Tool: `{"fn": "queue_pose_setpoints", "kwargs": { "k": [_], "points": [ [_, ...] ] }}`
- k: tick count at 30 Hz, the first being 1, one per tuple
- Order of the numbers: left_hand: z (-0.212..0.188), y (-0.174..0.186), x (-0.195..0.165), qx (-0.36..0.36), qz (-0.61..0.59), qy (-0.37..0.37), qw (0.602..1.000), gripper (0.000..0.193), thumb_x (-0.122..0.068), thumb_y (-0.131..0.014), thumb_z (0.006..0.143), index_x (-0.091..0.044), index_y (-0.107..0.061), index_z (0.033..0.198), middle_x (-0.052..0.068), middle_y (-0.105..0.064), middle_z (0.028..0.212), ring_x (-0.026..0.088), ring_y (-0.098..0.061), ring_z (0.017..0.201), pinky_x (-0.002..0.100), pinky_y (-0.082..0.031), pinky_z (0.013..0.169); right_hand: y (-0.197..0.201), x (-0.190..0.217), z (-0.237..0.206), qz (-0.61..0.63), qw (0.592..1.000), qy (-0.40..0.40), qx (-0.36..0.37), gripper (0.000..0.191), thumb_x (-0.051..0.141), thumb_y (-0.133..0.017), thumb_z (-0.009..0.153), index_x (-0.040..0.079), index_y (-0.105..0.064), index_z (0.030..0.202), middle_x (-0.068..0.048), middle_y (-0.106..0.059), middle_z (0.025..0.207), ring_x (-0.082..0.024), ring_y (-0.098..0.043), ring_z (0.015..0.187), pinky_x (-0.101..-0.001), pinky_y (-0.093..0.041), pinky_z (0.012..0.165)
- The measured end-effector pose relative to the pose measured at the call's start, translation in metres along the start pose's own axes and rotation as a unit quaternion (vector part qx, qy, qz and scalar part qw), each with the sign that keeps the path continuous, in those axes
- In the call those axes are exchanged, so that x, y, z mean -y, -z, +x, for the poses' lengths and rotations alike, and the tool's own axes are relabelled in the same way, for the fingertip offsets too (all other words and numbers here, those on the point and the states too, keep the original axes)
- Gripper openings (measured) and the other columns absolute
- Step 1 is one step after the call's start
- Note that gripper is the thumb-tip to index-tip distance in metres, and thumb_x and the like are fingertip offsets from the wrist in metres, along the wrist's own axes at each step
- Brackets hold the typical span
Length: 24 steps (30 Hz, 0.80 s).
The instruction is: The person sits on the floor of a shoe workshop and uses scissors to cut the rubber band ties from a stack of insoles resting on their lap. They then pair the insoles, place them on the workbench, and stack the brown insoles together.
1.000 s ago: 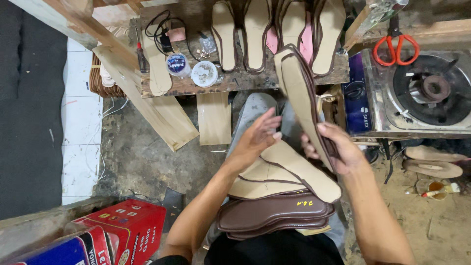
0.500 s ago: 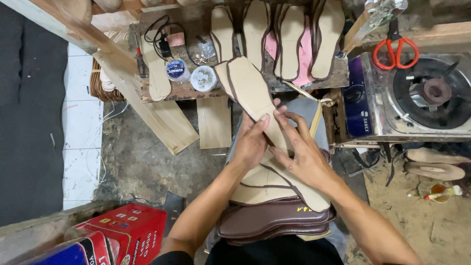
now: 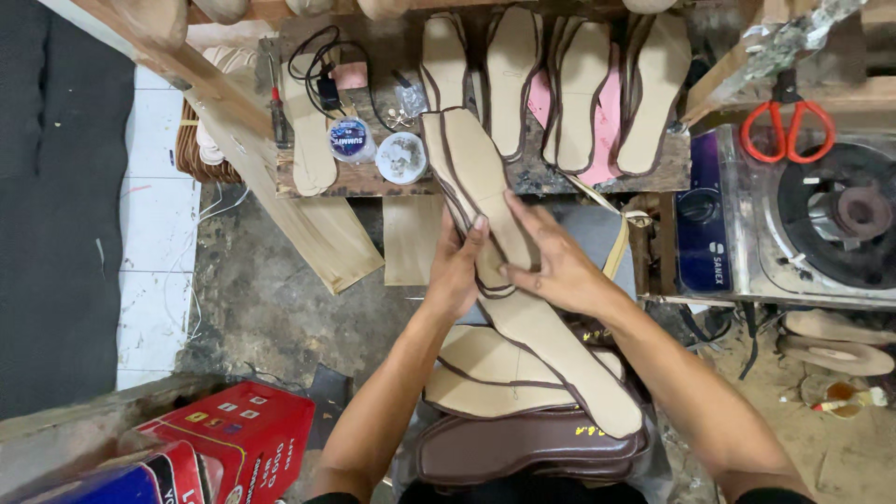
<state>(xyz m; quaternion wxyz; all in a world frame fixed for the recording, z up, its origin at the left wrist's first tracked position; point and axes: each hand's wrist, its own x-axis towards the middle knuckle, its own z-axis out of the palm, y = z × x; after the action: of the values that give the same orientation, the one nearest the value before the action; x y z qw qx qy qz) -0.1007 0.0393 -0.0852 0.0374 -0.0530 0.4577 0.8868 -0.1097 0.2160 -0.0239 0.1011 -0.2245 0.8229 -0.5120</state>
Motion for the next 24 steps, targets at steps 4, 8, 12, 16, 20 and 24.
{"fn": "queue_pose_setpoints", "kwargs": {
  "k": [4, 8, 12, 16, 20, 24],
  "points": [
    [0.034, 0.012, -0.011, 0.007, -0.043, 0.044, 0.998, 0.053, -0.018, -0.058, 0.104, -0.014, -0.035, 0.152, 0.013, -0.061, 0.125, 0.025, -0.063, 0.106, 0.045, -0.057, 0.092, 0.011, -0.056, 0.046, -0.129, 0.976, -0.018, -0.172, 0.09, 0.015, -0.076, 0.084, 0.005, -0.033, 0.162, -0.024, -0.047, 0.137, -0.041, -0.053, 0.126, -0.0437, -0.046, 0.11],
    [0.049, 0.016, -0.018, 0.064, -0.133, 0.077, 0.986, 0.047, -0.028, -0.054, 0.108, -0.006, -0.041, 0.148, 0.016, -0.064, 0.124, 0.029, -0.067, 0.108, 0.046, -0.058, 0.093, 0.035, -0.114, 0.11, -0.131, 0.95, -0.083, -0.272, 0.083, 0.016, -0.074, 0.086, 0.001, -0.036, 0.158, -0.037, -0.034, 0.148, -0.052, -0.046, 0.131, -0.0492, -0.044, 0.11],
    [0.056, 0.016, -0.024, 0.113, -0.213, 0.084, 0.967, 0.047, -0.03, -0.052, 0.111, -0.004, -0.041, 0.148, 0.019, -0.064, 0.128, 0.033, -0.067, 0.111, 0.047, -0.057, 0.095, 0.043, -0.119, 0.138, -0.414, 0.864, -0.008, -0.287, 0.049, 0.022, -0.082, 0.086, 0.004, -0.065, 0.128, -0.032, -0.039, 0.146, -0.056, -0.04, 0.137, -0.0579, -0.039, 0.11],
    [0.076, 0.023, -0.024, 0.0, -0.096, 0.021, 0.995, 0.049, -0.013, -0.051, 0.107, -0.014, -0.037, 0.155, 0.006, -0.057, 0.141, 0.02, -0.058, 0.125, 0.04, -0.05, 0.105, 0.027, -0.079, 0.123, -0.111, 0.975, 0.01, -0.191, 0.037, 0.014, -0.07, 0.1, 0.009, -0.068, 0.136, -0.017, -0.06, 0.142, -0.035, -0.058, 0.142, -0.0419, -0.047, 0.121],
    [0.092, 0.027, -0.01, 0.004, -0.093, -0.018, 0.995, 0.052, -0.006, -0.049, 0.108, -0.013, -0.035, 0.157, 0.004, -0.054, 0.147, 0.016, -0.054, 0.132, 0.035, -0.045, 0.112, -0.005, -0.04, 0.098, 0.033, 0.996, 0.024, -0.077, 0.075, 0.013, -0.078, 0.076, 0.006, -0.052, 0.146, -0.021, -0.048, 0.142, -0.037, -0.051, 0.13, -0.0419, -0.045, 0.107],
    [0.094, 0.033, -0.002, -0.012, -0.063, -0.03, 0.997, 0.051, -0.006, -0.047, 0.108, -0.012, -0.036, 0.157, 0.006, -0.055, 0.146, 0.017, -0.055, 0.131, 0.035, -0.046, 0.111, -0.006, -0.041, 0.1, -0.021, 0.995, 0.017, -0.098, 0.088, 0.003, -0.076, 0.068, 0.007, -0.049, 0.152, -0.02, -0.052, 0.135, -0.035, -0.053, 0.127, -0.0401, -0.044, 0.108]
  ]
}}
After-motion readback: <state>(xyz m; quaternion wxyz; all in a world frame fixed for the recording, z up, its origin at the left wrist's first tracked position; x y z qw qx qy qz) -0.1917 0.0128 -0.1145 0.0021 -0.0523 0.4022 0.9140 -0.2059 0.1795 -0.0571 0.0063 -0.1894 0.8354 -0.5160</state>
